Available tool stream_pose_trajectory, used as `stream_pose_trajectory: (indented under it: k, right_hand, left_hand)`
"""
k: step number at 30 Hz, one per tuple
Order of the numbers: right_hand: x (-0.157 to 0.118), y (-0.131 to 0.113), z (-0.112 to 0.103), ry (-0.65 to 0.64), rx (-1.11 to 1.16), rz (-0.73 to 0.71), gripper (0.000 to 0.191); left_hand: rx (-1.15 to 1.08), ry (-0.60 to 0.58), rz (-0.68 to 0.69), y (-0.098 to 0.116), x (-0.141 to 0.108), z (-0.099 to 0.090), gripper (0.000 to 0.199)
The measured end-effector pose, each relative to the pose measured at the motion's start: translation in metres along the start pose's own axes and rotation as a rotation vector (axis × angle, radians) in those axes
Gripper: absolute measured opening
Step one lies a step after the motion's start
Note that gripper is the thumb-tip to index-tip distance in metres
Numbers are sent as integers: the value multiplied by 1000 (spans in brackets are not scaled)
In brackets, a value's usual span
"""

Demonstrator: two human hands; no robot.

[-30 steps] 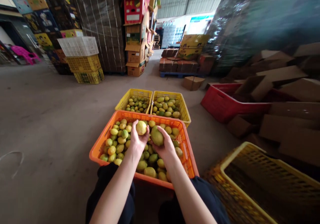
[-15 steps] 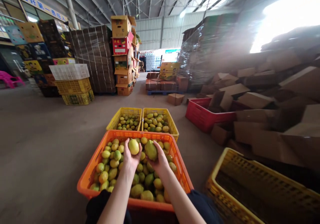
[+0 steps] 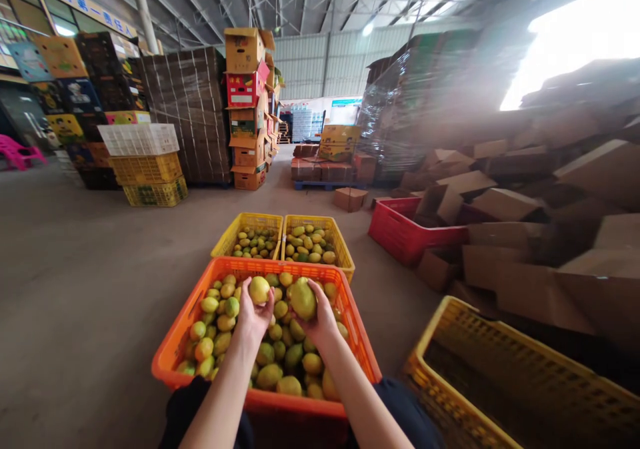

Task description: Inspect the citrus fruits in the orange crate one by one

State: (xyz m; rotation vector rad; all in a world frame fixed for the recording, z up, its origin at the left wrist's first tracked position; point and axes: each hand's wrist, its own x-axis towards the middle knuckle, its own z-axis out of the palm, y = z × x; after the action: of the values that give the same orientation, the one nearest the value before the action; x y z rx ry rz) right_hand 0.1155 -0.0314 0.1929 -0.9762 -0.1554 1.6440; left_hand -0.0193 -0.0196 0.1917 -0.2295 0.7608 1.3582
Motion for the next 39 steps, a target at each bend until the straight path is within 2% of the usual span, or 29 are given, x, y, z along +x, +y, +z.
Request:
stream_pose_trajectory:
  k: [6,10,13,18,24,31,35,37,39]
  right_hand:
    - [0,-6,-3,-17,27,67,21]
    - [1,-6,-4,1,-1,2,16]
    - [-1,-8,-3,-17,-50,7,18]
    - [-3,-15,-6,-86,-44,74,22]
    - [-5,-25,-7,-115,44,54,16]
    - [-6,-28,-5,-118,100,144,14]
    - [-5,-26,-6,-154,45,117,13]
    - [-4,-23,-6,-105,-7,13,14]
    - [-4,-20,-7,-70,-85,-140,28]
  left_hand:
    - [-52,-159,-56,-7,1,-3,30]
    - [-65,-169,21,-15,-1,3,27]
    - [-45,-189,52,-20,-3,9,19]
    - [18,-272,0,-23,-8,18,25]
    - [32,-240,-108,-23,-14,26,34]
    - [121,-226,-165,-28,-7,27,40]
    - [229,-239,-91,-31,-3,26,42]
    - [279,-220,38,-32,-2,24,31]
    - [311,-222,219,-32,-4,22,17]
